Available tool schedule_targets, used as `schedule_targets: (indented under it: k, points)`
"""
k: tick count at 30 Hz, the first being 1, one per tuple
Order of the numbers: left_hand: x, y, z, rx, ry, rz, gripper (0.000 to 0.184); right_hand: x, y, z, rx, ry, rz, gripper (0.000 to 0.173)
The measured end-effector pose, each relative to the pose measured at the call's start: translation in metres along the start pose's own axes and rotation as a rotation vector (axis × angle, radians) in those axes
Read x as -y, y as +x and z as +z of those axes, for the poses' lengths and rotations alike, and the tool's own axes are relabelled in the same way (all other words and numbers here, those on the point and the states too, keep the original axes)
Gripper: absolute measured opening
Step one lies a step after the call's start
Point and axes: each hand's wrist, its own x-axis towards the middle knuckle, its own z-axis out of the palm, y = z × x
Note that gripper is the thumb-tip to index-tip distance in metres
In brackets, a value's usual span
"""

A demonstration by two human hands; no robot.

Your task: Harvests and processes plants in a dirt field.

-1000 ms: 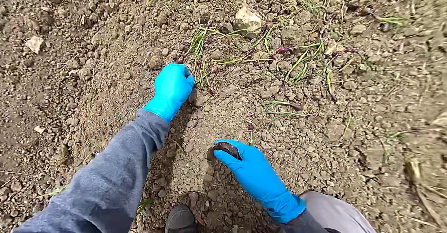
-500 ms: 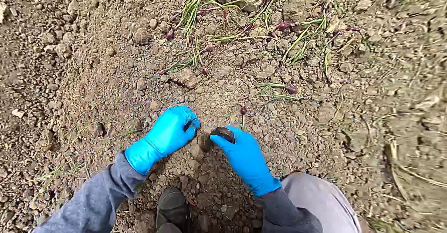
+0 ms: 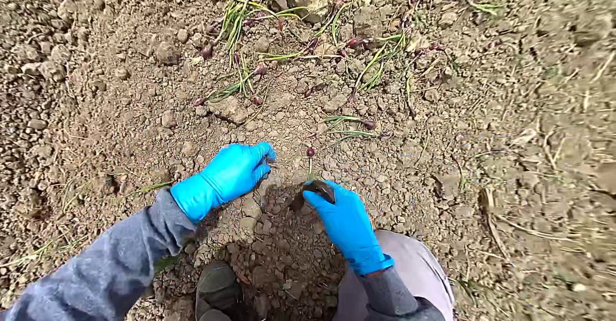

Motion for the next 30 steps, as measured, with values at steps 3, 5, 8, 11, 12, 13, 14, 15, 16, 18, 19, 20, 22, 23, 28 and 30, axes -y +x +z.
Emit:
schedule_targets:
  k: [3,5,8,11,12,13,14,15,16,18,19,20,22,23,28,30]
  points:
    - [-0.027,0.006,0.027,-0.051,-0.007,0.145,0.012,-0.013,-0.004,-0.001,0.089,0.067,0.054,0.025]
    - [-0.044,0.017,0.064,-0.026,0.245,0.358,0.013,0.002,-0.024,-0.033,0.017,0.189,0.049,0.023]
    - [-0.058,0.023,0.115,0.116,0.485,0.459,0.011,0.045,-0.071,-0.114,-0.180,0.304,-0.113,0.023]
    - [-0.055,0.025,0.118,0.143,0.500,0.466,0.011,0.057,-0.075,-0.149,-0.293,0.306,-0.137,0.022]
    - [-0.054,0.027,0.110,0.136,0.470,0.462,0.010,0.047,-0.064,-0.140,-0.301,0.284,-0.093,0.025]
    - [-0.053,0.030,0.096,0.095,0.439,0.447,0.009,0.031,-0.045,-0.117,-0.320,0.263,-0.026,0.023]
    - [-0.049,0.034,0.079,0.015,0.419,0.420,0.011,0.008,-0.024,-0.087,-0.331,0.243,0.054,0.021]
    - [-0.044,0.038,0.058,-0.091,0.421,0.377,0.015,-0.016,-0.004,-0.057,-0.325,0.217,0.131,0.018]
    - [-0.035,0.047,0.036,-0.220,0.467,0.328,0.018,-0.032,0.009,-0.037,-0.314,0.170,0.189,0.019]
    - [-0.019,0.070,-0.007,-0.300,0.582,0.091,0.024,-0.041,0.020,-0.021,-0.326,0.118,0.226,0.022]
    - [-0.011,0.081,-0.023,-0.273,0.613,-0.035,0.026,-0.039,0.020,-0.019,-0.340,0.097,0.231,0.023]
    - [-0.004,0.091,-0.034,-0.240,0.640,-0.130,0.025,-0.036,0.019,-0.018,-0.361,0.078,0.237,0.024]
    - [0.005,0.102,-0.045,-0.201,0.659,-0.217,0.024,-0.027,0.019,-0.015,-0.414,0.042,0.271,0.027]
    - [0.006,0.102,-0.046,-0.202,0.642,-0.212,0.023,-0.021,0.020,-0.013,-0.432,0.011,0.294,0.028]
    - [-0.001,0.060,-0.029,-0.079,0.318,-0.075,0.027,-0.002,0.025,-0.001,-0.476,-0.078,0.386,0.035]
    - [-0.002,0.047,-0.017,-0.062,0.265,0.076,0.028,0.001,0.024,0.002,-0.477,-0.088,0.425,0.034]
